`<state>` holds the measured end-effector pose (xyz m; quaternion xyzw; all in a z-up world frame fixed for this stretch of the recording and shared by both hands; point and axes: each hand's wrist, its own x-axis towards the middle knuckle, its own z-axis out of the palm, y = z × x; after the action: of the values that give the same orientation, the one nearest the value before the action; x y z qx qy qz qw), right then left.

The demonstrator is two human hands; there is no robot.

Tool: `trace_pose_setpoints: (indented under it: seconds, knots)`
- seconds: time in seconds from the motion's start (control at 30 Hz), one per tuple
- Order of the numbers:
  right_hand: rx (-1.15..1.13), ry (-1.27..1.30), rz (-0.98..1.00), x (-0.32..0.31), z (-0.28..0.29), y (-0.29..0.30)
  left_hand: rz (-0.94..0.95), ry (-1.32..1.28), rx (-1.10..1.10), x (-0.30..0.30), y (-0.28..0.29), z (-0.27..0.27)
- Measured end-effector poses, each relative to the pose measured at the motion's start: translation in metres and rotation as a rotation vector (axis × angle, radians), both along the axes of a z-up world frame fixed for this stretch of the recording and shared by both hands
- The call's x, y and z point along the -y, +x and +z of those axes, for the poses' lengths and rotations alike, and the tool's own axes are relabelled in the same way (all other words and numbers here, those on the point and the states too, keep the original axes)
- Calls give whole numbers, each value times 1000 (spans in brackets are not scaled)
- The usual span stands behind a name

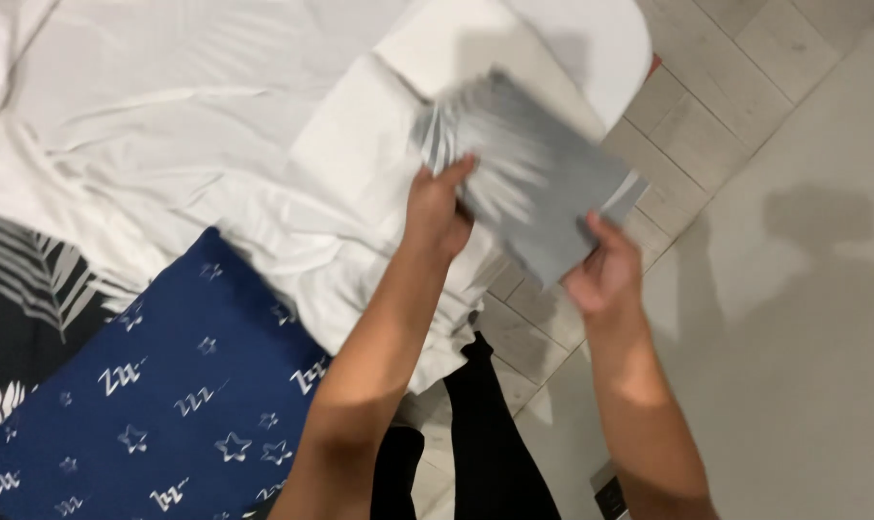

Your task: The person folds a gray pillowcase with a leaf pattern and places it on a bed. Then, the person smooths and folds a blue pillowcase with star and Zzz patterns, placing it on the bed.

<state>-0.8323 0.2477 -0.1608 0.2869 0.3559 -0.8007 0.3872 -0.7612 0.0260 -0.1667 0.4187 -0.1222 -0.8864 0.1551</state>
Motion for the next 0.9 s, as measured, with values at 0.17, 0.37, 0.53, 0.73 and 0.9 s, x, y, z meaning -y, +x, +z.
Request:
trace_pose_setpoints:
  seconds: [0.17, 0.37, 0.53, 0.73, 0.9]
  knots:
    - [-333, -41, 6, 32, -11, -126, -8, -55, -165, 25, -124, -6]
    - [-592, -135, -14, 40, -76, -234, -56, -141, -362, 42, -222, -108]
    - [-436, 562, 170, 38, -164, -215, -221, -222, 25, 32, -181, -180]
    - [-1256, 1299, 511, 41, -177, -119, -561, -1633, 485, -19, -83, -156]
    - [-1461, 1260, 819, 93, -114, -6, -1008, -1953, 531, -40, 0, -125]
